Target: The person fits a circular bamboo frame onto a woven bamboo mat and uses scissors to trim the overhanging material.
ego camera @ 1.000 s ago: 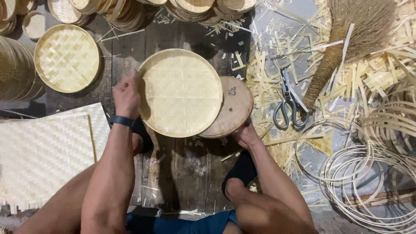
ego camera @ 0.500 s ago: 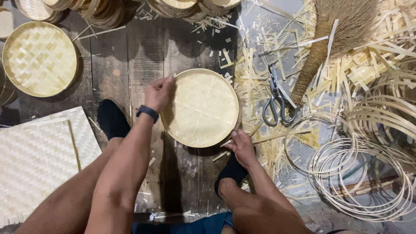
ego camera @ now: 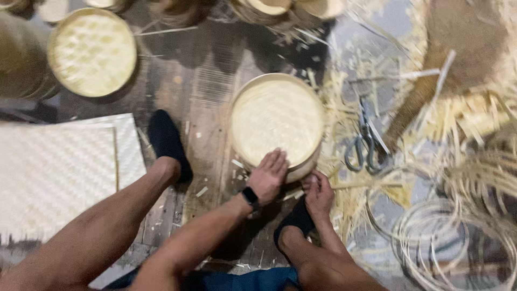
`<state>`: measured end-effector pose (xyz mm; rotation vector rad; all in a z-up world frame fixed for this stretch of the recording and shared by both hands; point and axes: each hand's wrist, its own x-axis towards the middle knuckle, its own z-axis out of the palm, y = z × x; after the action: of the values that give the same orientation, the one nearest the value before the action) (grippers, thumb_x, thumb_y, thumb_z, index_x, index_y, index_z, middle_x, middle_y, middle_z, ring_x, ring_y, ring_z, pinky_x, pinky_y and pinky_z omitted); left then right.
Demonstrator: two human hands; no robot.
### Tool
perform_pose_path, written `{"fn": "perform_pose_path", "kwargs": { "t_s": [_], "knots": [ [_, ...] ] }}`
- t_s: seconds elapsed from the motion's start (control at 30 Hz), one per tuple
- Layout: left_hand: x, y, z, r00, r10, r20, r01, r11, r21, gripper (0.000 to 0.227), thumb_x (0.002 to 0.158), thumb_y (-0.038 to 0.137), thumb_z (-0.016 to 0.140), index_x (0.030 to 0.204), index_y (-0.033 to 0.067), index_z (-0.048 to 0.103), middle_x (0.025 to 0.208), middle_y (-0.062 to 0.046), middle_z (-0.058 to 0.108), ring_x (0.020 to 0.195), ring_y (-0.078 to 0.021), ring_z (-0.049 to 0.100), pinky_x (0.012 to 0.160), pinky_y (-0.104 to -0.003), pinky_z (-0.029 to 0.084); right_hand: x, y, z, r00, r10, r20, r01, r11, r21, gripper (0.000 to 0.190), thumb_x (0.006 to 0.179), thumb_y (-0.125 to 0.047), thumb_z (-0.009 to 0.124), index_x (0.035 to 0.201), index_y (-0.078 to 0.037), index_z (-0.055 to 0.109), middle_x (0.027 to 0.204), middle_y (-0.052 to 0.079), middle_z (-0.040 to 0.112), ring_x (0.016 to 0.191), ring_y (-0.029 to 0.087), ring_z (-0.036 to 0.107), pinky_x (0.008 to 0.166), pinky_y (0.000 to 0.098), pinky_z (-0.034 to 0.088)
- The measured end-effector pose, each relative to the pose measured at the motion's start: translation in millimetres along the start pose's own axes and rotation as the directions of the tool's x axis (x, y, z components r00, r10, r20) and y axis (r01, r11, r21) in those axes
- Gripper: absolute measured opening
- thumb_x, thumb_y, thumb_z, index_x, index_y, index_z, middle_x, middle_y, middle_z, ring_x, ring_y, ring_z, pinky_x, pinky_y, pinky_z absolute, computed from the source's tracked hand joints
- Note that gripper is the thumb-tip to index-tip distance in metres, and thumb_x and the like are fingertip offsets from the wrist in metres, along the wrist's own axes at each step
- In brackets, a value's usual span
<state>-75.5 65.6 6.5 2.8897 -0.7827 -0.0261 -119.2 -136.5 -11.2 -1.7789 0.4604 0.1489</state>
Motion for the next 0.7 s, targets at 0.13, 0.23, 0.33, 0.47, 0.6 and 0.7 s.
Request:
{"fn": "perform_pose_path", "kwargs": {
  "t_s": [0.13,0.23,0.33,0.47,0.6,0.7],
  "knots": [
    [-44,-84,-14,0.994,0.086,-0.066,-0.094,0.986,-0.139,0.056,0.088,0.008,0.056,0.142,-0.0027,0.055,0.152,-0.023,0.050,0.145,-0.0370,0.045,0.122,-0.051,0.033,6,9,0,1.000,-0.013,0.004,0.013,0.998,-0.056,0.024,0.107,-0.012,0.052,0.125,0.000,0.063,0.085,0.007,0.071,0.072,0.011,0.065,0.064,0.0248,0.054],
    [-80,-171,-44,0.997,0.068,0.025,-0.062,0.978,-0.201,0.040,0.096,0.006,0.058,0.136,-0.0023,0.057,0.135,-0.020,0.062,0.127,-0.0359,0.058,0.113,-0.044,0.048,5,15,-2,1.000,-0.009,0.008,0.010,1.000,-0.022,0.023,0.106,-0.011,0.053,0.123,0.001,0.062,0.085,0.007,0.068,0.071,0.011,0.064,0.064,0.0252,0.054],
    [-108,-254,-77,0.977,-0.090,-0.194,0.078,0.994,-0.071,0.044,0.078,0.005,0.061,0.122,0.0009,0.061,0.125,-0.019,0.065,0.122,-0.0373,0.060,0.103,-0.045,0.049,7,17,2,1.000,-0.006,0.015,0.007,0.999,-0.046,0.023,0.106,-0.010,0.053,0.122,0.003,0.062,0.085,0.007,0.067,0.072,0.012,0.065,0.065,0.0260,0.054],
    [-117,-341,-102,0.870,-0.435,-0.234,0.444,0.896,-0.017,0.054,0.069,-0.002,0.070,0.123,0.0013,0.065,0.124,-0.018,0.068,0.120,-0.0362,0.062,0.107,-0.044,0.050,7,11,-1,1.000,-0.015,0.005,0.015,0.989,-0.148,0.024,0.106,-0.012,0.053,0.123,0.003,0.062,0.084,0.009,0.067,0.073,0.016,0.066,0.070,0.0280,0.056],
    [-119,-404,-96,0.729,-0.588,-0.351,0.602,0.795,-0.080,0.053,0.068,-0.001,0.072,0.120,0.0048,0.068,0.127,-0.014,0.070,0.121,-0.0368,0.062,0.099,-0.045,0.052,1,9,-4,0.999,0.022,0.043,-0.015,0.989,-0.150,0.026,0.106,-0.014,0.053,0.124,0.003,0.061,0.088,0.010,0.069,0.077,0.016,0.069,0.073,0.0282,0.057],
    [-121,-434,-79,0.673,-0.669,-0.316,0.670,0.732,-0.122,0.047,0.077,-0.002,0.072,0.122,0.0087,0.069,0.128,-0.011,0.071,0.125,-0.0346,0.062,0.101,-0.044,0.052,5,13,-8,0.997,0.026,0.069,-0.015,0.988,-0.156,0.027,0.105,-0.015,0.053,0.124,0.003,0.061,0.090,0.011,0.071,0.079,0.016,0.069,0.075,0.0278,0.057]
  ]
}}
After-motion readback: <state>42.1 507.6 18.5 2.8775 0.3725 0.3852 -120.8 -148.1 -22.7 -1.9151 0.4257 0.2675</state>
